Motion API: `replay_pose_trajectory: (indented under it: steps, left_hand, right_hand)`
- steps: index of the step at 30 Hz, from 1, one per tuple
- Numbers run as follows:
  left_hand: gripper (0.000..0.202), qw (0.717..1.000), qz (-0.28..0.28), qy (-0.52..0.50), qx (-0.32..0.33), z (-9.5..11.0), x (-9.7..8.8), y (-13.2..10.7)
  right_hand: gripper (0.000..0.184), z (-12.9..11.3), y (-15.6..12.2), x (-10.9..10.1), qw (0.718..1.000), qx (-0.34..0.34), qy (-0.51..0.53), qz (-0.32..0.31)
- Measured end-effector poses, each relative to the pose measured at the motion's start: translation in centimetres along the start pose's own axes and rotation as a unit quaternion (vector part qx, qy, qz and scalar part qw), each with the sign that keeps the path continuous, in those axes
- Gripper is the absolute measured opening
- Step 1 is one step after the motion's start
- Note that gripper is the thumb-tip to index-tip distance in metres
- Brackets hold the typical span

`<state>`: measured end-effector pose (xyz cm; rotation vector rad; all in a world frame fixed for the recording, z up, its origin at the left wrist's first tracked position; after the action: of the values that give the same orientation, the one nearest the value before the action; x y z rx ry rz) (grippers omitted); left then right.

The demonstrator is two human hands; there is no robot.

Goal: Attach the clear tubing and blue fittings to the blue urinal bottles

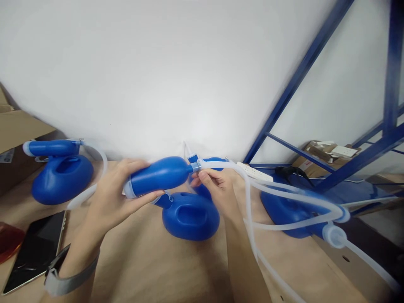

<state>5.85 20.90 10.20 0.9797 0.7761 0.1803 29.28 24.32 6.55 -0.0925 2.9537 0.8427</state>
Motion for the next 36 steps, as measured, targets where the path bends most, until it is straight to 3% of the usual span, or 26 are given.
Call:
replay_pose_trajectory:
  steps: [4, 6, 9, 11, 13, 15, 16, 18, 21, 24, 26, 30, 33, 36]
  left_hand:
    - [0.045, 1.0, -0.005, 0.022, -0.011, 0.1, -0.3, 0.1]
    - [0.047, 0.999, 0.011, 0.034, -0.036, 0.0, -1.1, 0.1]
    - [0.049, 0.987, 0.044, 0.06, -0.145, -1.8, -3.1, -0.2]
    - [0.049, 0.967, 0.012, 0.071, -0.244, -3.5, -3.3, -0.7]
    - [0.053, 0.939, -0.06, 0.095, -0.324, -4.9, -2.6, -1.4]
    - [0.056, 0.916, -0.115, 0.12, -0.365, -5.5, -1.7, -2.0]
    - [0.057, 0.911, -0.135, 0.114, -0.372, -5.5, -1.1, -2.2]
    - [0.056, 0.913, -0.174, 0.043, -0.366, -4.8, 1.0, -3.0]
    - [0.05, 0.917, -0.187, -0.042, -0.35, -3.2, 4.1, -5.0]
    - [0.046, 0.916, -0.143, -0.02, -0.375, -2.4, 6.3, -7.6]
    - [0.049, 0.911, -0.129, -0.018, -0.392, -1.8, 7.8, -9.0]
    - [0.056, 0.906, -0.137, -0.001, -0.399, -0.7, 9.7, -9.8]
    - [0.056, 0.904, -0.14, 0.013, -0.404, -0.6, 10.0, -9.6]
    - [0.056, 0.908, -0.109, 0.039, -0.404, -0.8, 10.1, -9.2]
  right_hand:
    - [0.045, 0.9, 0.0, 0.5, 0.999, 0.025, 0.024, -0.019]
    - [0.044, 0.8, -0.2, -0.1, 1.0, 0.022, 0.006, -0.014]
    - [0.043, 0.1, -0.7, -3.3, 0.998, 0.01, -0.046, 0.038]
    - [0.043, -0.5, -1.1, -5.9, 0.988, 0.002, -0.144, 0.053]
    - [0.04, -1.1, -1.8, -8.7, 0.947, -0.023, -0.313, 0.065]
    - [0.041, -0.9, -3.4, -11.5, 0.881, -0.05, -0.461, 0.095]
    - [0.047, 0.2, -4.6, -12.7, 0.862, -0.042, -0.495, 0.099]
    - [0.051, 4.5, -7.6, -14.3, 0.891, 0.02, -0.451, 0.059]
    - [0.065, 10.6, -13.3, -15.5, 0.923, 0.117, -0.361, 0.061]
    - [0.078, 14.0, -16.8, -13.7, 0.95, 0.162, -0.264, 0.033]
    - [0.08, 14.9, -17.2, -12.3, 0.962, 0.193, -0.193, 0.027]
    - [0.088, 14.6, -14.0, -10.5, 0.96, 0.171, -0.205, 0.079]
    - [0.076, 14.6, -11.0, -6.6, 0.966, 0.104, -0.236, 0.017]
    - [0.066, 15.2, -10.1, -3.3, 0.973, 0.085, -0.212, -0.013]
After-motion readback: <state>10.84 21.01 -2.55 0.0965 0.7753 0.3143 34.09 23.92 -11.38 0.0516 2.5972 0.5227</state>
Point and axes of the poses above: each hand's wrist, its own y-axis towards the middle knuckle, its own x-axis out of the palm, z = x × y, the point moved 10 cm from there along y, towards the middle knuckle, and after that the axes turned 4 degrees about -x, right-handed, at the moved point
